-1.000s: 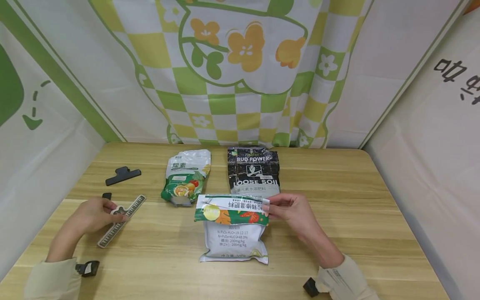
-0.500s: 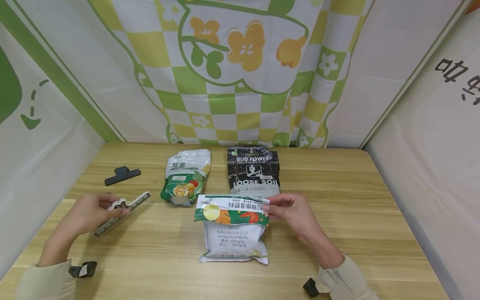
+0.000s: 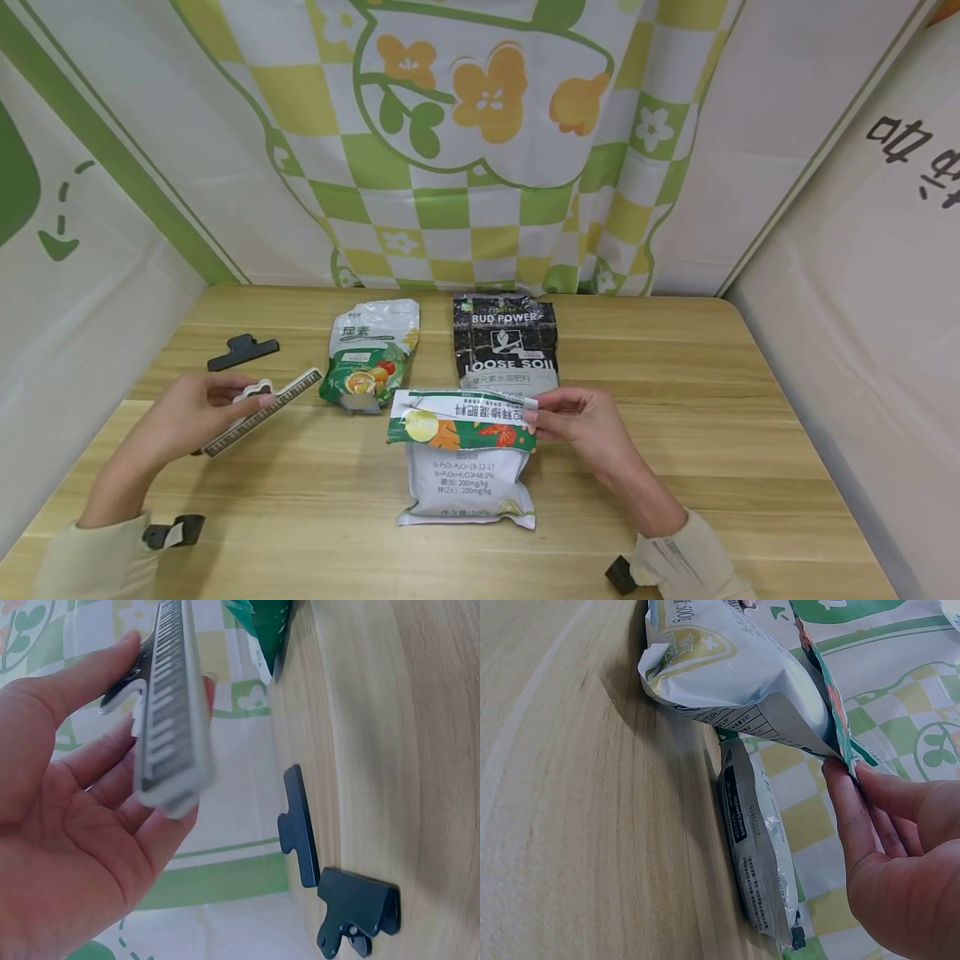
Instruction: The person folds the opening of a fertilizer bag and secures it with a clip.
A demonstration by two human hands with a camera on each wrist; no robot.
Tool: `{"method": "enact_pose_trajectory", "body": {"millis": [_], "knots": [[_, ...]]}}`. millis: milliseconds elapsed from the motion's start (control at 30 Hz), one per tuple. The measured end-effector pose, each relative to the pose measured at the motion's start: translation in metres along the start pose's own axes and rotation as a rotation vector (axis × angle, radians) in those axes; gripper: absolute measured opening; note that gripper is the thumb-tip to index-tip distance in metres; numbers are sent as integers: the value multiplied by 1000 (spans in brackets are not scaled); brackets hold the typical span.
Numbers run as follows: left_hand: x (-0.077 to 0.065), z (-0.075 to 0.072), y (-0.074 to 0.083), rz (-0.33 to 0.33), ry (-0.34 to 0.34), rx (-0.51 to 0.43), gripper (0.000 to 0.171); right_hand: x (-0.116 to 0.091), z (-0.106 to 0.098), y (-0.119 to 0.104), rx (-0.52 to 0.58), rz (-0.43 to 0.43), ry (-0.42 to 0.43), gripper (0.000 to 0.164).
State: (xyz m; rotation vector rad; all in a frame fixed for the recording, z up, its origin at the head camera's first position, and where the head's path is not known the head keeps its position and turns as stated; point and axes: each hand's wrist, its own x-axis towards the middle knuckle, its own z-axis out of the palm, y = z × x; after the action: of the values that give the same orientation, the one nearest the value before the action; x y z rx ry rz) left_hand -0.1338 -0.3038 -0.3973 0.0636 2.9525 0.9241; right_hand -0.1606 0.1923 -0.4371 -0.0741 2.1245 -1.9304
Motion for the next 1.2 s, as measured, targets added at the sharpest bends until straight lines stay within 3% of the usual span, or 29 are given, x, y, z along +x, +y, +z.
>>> {"method": "enact_pose_trajectory", "body": {"millis": [433, 700, 933, 1200], "knots": [[7, 3, 23, 5, 61, -39, 49, 0, -1, 0, -2, 6, -6, 21], [15, 7, 41, 69, 108, -66, 43, 0, -1, 1, -7, 1, -2, 22], [22, 10, 60, 82, 114, -79, 44, 0, -1, 0, -3, -5, -6, 20], [32, 18, 83, 149, 110, -156, 34, 0, -1, 1, 2, -11, -8, 19]]}}
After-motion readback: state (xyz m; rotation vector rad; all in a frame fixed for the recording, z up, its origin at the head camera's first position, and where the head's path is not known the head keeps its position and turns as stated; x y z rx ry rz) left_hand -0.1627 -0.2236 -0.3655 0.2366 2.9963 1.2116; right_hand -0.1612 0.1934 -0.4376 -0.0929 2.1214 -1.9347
